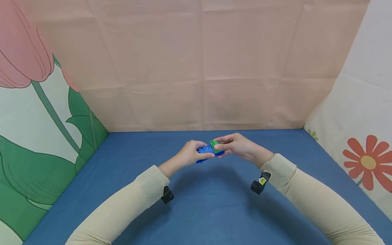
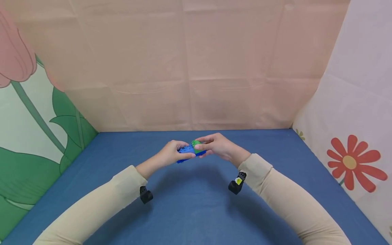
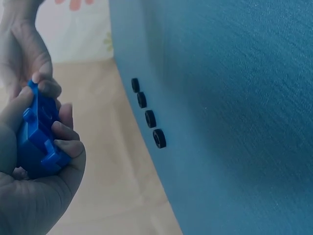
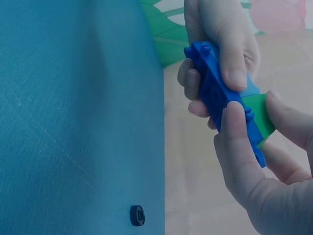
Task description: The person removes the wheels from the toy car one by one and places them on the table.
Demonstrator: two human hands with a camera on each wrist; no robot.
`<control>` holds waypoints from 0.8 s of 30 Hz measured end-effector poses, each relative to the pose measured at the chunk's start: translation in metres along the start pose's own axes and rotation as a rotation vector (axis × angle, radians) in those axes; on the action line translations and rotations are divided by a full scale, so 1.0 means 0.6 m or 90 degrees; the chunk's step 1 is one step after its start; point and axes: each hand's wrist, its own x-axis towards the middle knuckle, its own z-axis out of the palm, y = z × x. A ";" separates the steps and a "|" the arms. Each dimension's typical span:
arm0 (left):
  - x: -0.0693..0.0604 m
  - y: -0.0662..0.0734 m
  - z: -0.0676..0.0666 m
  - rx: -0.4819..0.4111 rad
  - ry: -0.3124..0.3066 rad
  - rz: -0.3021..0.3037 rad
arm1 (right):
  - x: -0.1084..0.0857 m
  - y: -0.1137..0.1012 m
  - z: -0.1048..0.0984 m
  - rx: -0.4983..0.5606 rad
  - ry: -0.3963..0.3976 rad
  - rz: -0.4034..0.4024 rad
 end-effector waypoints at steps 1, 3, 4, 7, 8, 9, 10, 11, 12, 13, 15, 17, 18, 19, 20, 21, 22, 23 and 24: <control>0.000 0.000 -0.001 -0.001 -0.004 0.001 | 0.000 0.000 0.000 -0.003 -0.001 0.000; 0.000 0.001 -0.002 -0.002 -0.006 -0.002 | 0.000 0.000 0.000 -0.002 0.000 0.000; 0.000 0.000 -0.003 -0.003 -0.005 -0.005 | -0.001 0.000 0.000 0.000 0.000 -0.001; 0.000 -0.001 -0.008 -0.010 0.007 -0.026 | 0.004 0.001 0.000 0.012 -0.001 -0.005; 0.001 -0.003 -0.010 -0.015 0.012 -0.035 | 0.006 0.001 0.000 0.018 0.001 -0.006; 0.002 -0.005 -0.013 -0.022 0.017 -0.042 | 0.009 0.002 0.000 0.022 0.002 -0.007; 0.003 -0.007 -0.016 -0.027 0.022 -0.046 | 0.011 0.001 0.000 0.029 0.006 -0.006; 0.003 -0.010 -0.019 -0.032 0.028 -0.052 | 0.015 0.002 0.000 0.036 0.011 -0.005; 0.005 -0.013 -0.022 -0.037 0.033 -0.055 | 0.018 0.002 -0.001 0.047 0.019 -0.002; 0.006 -0.017 -0.025 -0.042 0.039 -0.058 | 0.020 0.002 -0.001 0.055 0.026 0.001; 0.008 -0.023 -0.032 -0.050 0.051 -0.059 | 0.025 0.002 -0.002 0.066 0.036 0.001; 0.010 -0.030 -0.039 -0.060 0.067 -0.062 | 0.028 0.002 -0.004 0.075 0.045 0.002; 0.011 -0.033 -0.042 -0.066 0.074 -0.061 | 0.030 0.003 -0.005 0.076 0.050 0.003; 0.011 -0.035 -0.045 -0.072 0.083 -0.062 | 0.032 0.003 -0.006 0.075 0.052 0.002; 0.011 -0.037 -0.048 -0.077 0.091 -0.061 | 0.035 0.004 -0.007 0.073 0.053 0.000; 0.012 -0.039 -0.051 -0.083 0.098 -0.059 | 0.037 0.004 -0.007 0.071 0.057 0.001; 0.012 -0.041 -0.053 -0.086 0.104 -0.057 | 0.040 0.005 -0.007 0.068 0.062 0.001; 0.013 -0.043 -0.055 -0.090 0.108 -0.054 | 0.043 0.006 -0.007 0.064 0.067 0.002; 0.013 -0.045 -0.057 -0.094 0.112 -0.054 | 0.046 0.007 -0.007 0.058 0.070 0.001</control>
